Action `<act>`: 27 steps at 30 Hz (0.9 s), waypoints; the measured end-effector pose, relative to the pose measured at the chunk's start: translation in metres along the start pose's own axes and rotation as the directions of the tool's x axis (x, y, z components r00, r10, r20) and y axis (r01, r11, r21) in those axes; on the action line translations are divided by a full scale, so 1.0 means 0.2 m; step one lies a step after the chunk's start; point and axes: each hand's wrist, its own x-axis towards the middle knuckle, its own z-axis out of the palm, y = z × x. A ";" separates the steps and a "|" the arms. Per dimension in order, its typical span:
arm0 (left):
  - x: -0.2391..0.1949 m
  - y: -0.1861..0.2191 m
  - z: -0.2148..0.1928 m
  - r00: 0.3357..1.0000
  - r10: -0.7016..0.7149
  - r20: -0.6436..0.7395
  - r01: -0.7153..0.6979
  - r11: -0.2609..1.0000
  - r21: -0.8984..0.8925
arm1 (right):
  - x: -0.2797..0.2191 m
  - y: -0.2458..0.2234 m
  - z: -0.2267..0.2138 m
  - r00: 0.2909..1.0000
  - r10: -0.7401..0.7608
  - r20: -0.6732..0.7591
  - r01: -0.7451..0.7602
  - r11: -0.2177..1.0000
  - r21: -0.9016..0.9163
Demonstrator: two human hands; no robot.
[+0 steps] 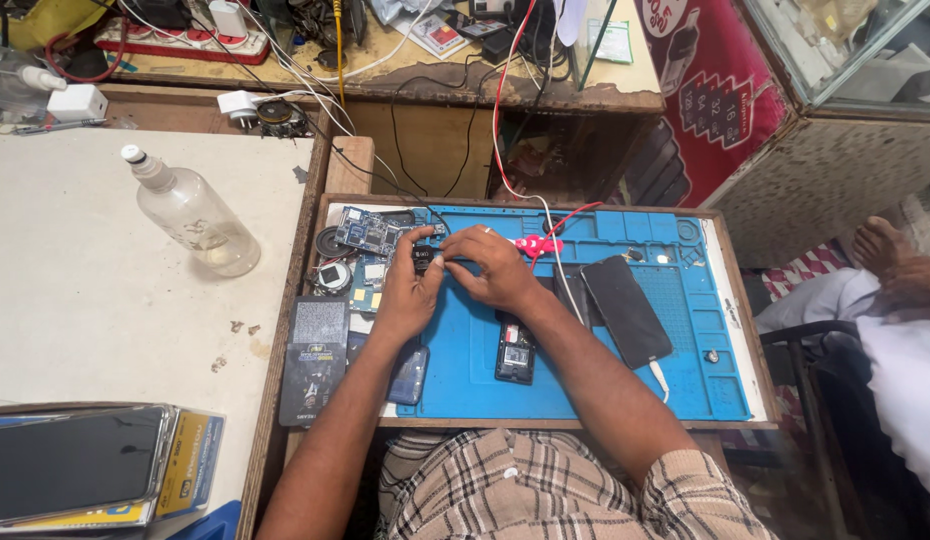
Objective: The person uses a small tool to work on a small electronic component on a blue mat. They repeatedly probe or adjust the component while holding it steady with their other hand.
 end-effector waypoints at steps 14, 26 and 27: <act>0.00 -0.01 0.00 0.999 0.036 0.010 -0.036 0.999 -0.003 | 0.00 -0.01 0.00 1.000 0.008 -0.008 -0.008 1.000 -0.020; 0.00 -0.01 0.00 1.000 0.006 0.021 -0.006 1.000 -0.020 | 0.01 -0.02 0.00 1.000 0.009 -0.003 -0.009 1.000 -0.030; 0.00 -0.01 0.00 1.000 0.005 0.022 -0.005 1.000 -0.022 | 0.01 -0.02 0.00 1.000 0.010 -0.004 -0.010 0.999 -0.033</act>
